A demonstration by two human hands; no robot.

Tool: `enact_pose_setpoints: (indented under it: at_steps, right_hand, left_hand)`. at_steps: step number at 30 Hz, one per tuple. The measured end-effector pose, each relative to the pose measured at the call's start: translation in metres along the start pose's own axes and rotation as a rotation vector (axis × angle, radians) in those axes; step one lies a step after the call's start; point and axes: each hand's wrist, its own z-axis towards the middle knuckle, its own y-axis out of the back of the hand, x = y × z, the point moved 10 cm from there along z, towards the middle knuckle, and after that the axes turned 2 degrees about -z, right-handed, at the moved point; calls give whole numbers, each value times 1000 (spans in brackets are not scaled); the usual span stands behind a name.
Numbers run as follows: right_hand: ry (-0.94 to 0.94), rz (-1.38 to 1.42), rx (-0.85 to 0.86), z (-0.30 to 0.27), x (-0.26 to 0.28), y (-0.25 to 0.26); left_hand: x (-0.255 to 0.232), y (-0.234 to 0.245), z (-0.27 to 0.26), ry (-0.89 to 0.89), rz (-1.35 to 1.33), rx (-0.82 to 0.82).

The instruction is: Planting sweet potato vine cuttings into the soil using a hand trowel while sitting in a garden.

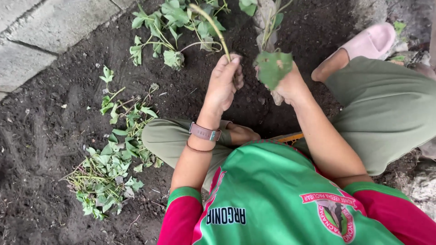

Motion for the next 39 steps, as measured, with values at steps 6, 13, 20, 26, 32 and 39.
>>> enact_pose_setpoints:
  at_steps: [6, 13, 20, 26, 32, 39]
  right_hand:
    - [167, -359, -2, -2, -1, -3]
    - [162, -791, -14, 7, -12, 6]
    - [-147, -398, 16, 30, 4, -22]
    - [-175, -361, 99, 39, -3, -32]
    - [-343, -220, -28, 28, -6, -22]
    - [-394, -183, -100, 20, -6, -1]
  left_hand:
    - [-3, -11, -5, -205, 501, 63]
    - [-38, 33, -19, -178, 121, -21]
    - [-175, 127, -80, -516, -307, -202]
    - [-173, 296, -201, -845, -629, -955]
    - [-72, 387, -210, -697, -1204, -1290]
    - [-116, 356, -211, -735, -816, -1263]
